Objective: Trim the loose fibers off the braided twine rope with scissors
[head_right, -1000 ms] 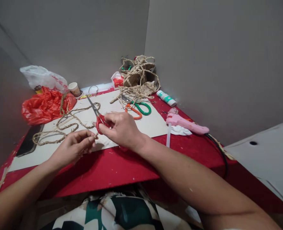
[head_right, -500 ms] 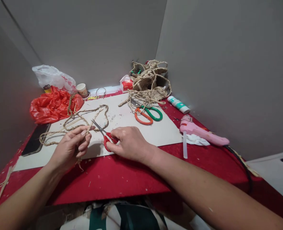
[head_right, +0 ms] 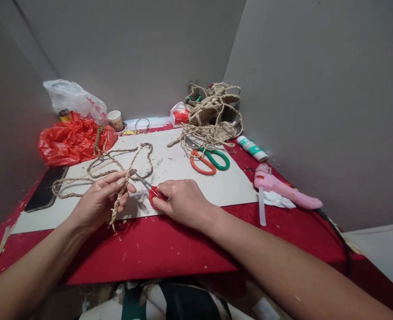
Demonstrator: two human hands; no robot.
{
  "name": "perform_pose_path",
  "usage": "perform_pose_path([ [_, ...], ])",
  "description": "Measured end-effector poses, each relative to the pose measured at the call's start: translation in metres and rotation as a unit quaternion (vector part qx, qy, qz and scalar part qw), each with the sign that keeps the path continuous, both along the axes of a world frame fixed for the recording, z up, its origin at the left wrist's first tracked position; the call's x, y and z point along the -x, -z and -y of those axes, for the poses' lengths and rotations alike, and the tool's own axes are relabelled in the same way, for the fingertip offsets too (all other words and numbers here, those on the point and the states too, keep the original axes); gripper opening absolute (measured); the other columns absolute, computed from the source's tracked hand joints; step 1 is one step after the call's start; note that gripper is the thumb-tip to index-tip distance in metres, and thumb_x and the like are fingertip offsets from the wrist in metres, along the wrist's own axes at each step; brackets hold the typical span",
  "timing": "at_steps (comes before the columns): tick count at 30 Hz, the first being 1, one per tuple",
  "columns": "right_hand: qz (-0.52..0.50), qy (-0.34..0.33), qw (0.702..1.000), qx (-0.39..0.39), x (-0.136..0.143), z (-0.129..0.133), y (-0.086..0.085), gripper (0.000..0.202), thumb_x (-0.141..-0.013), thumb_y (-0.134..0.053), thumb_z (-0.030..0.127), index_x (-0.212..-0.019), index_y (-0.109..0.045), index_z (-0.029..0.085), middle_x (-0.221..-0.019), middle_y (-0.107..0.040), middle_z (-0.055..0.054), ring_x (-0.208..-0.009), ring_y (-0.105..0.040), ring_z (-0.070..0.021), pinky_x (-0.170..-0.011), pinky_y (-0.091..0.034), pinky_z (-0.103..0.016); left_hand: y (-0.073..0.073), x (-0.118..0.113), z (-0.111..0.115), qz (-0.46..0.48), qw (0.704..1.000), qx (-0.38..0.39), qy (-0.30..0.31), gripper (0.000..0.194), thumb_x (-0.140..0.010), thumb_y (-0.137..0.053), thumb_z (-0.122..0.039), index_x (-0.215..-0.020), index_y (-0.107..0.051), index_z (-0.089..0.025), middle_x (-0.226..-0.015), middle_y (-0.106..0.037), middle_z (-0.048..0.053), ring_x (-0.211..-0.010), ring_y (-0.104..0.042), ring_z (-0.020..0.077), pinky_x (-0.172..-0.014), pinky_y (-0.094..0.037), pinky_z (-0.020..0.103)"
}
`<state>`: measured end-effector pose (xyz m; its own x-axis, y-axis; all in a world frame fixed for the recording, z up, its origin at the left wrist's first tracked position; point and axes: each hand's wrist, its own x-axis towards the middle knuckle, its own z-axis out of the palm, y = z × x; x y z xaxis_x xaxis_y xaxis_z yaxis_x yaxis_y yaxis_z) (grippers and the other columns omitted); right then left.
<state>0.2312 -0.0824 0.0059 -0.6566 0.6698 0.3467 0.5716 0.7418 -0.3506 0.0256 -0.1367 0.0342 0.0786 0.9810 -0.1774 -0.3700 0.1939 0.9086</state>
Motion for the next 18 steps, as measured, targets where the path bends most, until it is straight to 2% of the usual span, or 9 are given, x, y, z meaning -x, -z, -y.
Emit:
perform_pose_path([
  [6,-0.022,0.014,1.000,-0.002,-0.0036,-0.0028,-0.0035,0.028,-0.085,-0.053,0.030,-0.061,-0.056,0.016,-0.059,-0.057,0.000,-0.054,-0.044,-0.0098,-0.054,-0.024,-0.024,-0.0054,0.0018,-0.0023,-0.004,1.000,0.020,0.015,0.028,-0.076,-0.071,-0.022,-0.102,-0.066,-0.013,-0.078,-0.071,0.005,-0.052,-0.060,0.0095,-0.046,-0.048,0.019],
  [11,-0.045,0.059,0.997,-0.006,-0.0074,-0.0065,-0.0068,0.031,-0.084,-0.053,0.031,-0.056,-0.050,0.016,-0.055,-0.051,0.001,-0.051,-0.041,-0.0091,-0.054,-0.022,-0.024,-0.0039,0.0038,-0.0023,-0.044,0.999,0.013,0.020,0.021,-0.072,-0.076,-0.023,-0.089,-0.069,-0.013,-0.075,-0.071,0.005,-0.054,-0.063,0.0097,-0.052,-0.049,0.019],
  [14,-0.051,0.070,0.996,-0.007,-0.0079,-0.0075,-0.0079,0.032,-0.083,-0.053,0.031,-0.055,-0.046,0.017,-0.053,-0.047,0.001,-0.051,-0.039,-0.0090,-0.054,-0.022,-0.024,-0.0038,0.0055,-0.0025,-0.058,0.997,0.003,0.044,0.019,-0.072,-0.075,-0.022,-0.088,-0.071,-0.012,-0.072,-0.069,0.003,-0.055,-0.062,0.0087,-0.057,-0.050,0.018],
  [18,-0.051,0.072,0.996,-0.001,-0.0071,-0.0067,-0.0091,0.032,-0.083,-0.053,0.032,-0.055,-0.046,0.017,-0.053,-0.047,0.001,-0.051,-0.039,-0.0091,-0.054,-0.022,-0.025,-0.0072,0.0097,-0.0017,-0.071,0.993,-0.023,0.096,0.021,-0.074,-0.074,-0.021,-0.093,-0.073,-0.013,-0.080,-0.073,0.007,-0.066,-0.066,0.0126,-0.065,-0.051,0.021],
])
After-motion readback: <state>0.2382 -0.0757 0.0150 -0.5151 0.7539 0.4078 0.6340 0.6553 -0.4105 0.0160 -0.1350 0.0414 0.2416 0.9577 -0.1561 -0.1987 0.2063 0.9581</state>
